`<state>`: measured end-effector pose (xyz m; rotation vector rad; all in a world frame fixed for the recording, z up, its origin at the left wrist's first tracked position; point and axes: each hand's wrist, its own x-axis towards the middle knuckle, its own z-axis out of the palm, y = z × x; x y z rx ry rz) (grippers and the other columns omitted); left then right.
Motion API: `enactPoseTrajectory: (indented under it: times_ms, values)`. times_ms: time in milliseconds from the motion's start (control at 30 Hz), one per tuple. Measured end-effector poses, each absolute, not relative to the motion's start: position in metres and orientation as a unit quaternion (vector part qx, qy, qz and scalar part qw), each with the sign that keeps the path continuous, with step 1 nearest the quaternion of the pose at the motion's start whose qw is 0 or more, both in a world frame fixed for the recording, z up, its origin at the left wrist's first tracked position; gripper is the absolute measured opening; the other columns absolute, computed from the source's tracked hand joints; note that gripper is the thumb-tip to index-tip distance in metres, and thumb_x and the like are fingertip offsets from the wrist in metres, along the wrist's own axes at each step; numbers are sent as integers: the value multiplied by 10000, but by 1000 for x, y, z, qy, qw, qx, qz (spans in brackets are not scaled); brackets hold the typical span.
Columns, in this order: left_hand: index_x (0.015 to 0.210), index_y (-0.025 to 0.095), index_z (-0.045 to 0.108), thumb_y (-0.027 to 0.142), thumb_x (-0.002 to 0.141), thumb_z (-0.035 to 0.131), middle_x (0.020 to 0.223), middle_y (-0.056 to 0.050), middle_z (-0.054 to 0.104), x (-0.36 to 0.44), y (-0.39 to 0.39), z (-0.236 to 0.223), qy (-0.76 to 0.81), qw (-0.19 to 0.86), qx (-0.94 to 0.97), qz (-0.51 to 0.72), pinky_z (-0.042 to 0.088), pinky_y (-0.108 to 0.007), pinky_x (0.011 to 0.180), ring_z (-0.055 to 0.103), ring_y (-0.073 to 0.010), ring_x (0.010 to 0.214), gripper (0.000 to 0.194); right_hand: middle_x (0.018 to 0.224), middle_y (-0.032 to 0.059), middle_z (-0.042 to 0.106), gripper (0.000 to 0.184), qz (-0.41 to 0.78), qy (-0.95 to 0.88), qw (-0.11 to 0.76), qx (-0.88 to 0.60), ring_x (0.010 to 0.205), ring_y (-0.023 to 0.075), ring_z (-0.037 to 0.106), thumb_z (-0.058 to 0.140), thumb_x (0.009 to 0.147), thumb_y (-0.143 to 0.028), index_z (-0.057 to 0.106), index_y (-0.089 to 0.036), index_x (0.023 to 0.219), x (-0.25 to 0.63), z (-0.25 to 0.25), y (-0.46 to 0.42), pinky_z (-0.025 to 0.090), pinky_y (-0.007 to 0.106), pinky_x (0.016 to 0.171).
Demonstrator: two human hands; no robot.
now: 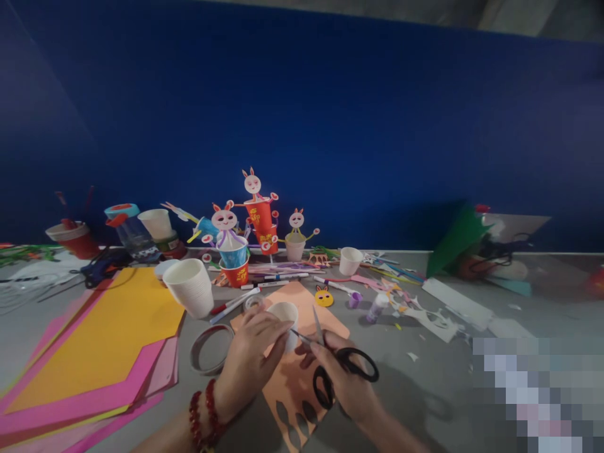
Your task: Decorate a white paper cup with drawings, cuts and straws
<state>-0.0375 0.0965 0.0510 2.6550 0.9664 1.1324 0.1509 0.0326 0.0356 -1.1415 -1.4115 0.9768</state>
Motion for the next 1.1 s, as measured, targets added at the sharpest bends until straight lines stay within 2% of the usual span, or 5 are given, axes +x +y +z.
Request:
enactPoseTrajectory:
  times_ms: [267, 600, 733, 900, 1100]
  values:
    - [1022, 212, 687, 177, 928, 534, 947, -63, 751, -43, 100, 52, 305, 85, 883, 346, 431, -448, 1008, 670, -218, 900, 183, 969, 85, 773, 291, 159, -796, 433, -391, 911, 214, 719, 422, 975, -191, 707, -227, 932, 164, 41, 42, 533, 306, 818]
    - [1106, 244, 651, 132, 919, 529, 957, -37, 754, -35, 93, 49, 307, 22, 855, 418, 405, -483, 1076, 688, -199, 919, 250, 828, 48, 732, 358, 407, -565, 530, -483, 802, 196, 686, 486, 981, -440, 731, -179, 967, 148, 36, 31, 512, 257, 711]
    - [1149, 231, 589, 179, 909, 563, 1029, -60, 748, -32, 88, 42, 342, 45, 829, 439, 429, -481, 1060, 673, -244, 1058, 248, 842, 42, 727, 332, 379, -582, 524, -493, 814, 197, 678, 490, 979, -433, 724, -198, 987, 149, 37, 30, 508, 262, 732]
    - [957, 212, 612, 263, 931, 535, 913, -53, 723, -31, 90, 45, 390, 204, 782, 441, 553, -303, 757, 699, -199, 857, 96, 905, 62, 748, 341, 281, -659, 501, -485, 865, 206, 684, 445, 994, -375, 723, -207, 893, 152, 41, 29, 509, 289, 786]
    - [832, 204, 605, 244, 911, 566, 835, -43, 675, -30, 94, 51, 338, 231, 783, 469, 515, -296, 767, 653, -188, 831, 97, 888, 67, 751, 327, 252, -676, 503, -476, 840, 205, 691, 463, 987, -355, 723, -218, 843, 152, 36, 32, 505, 287, 787]
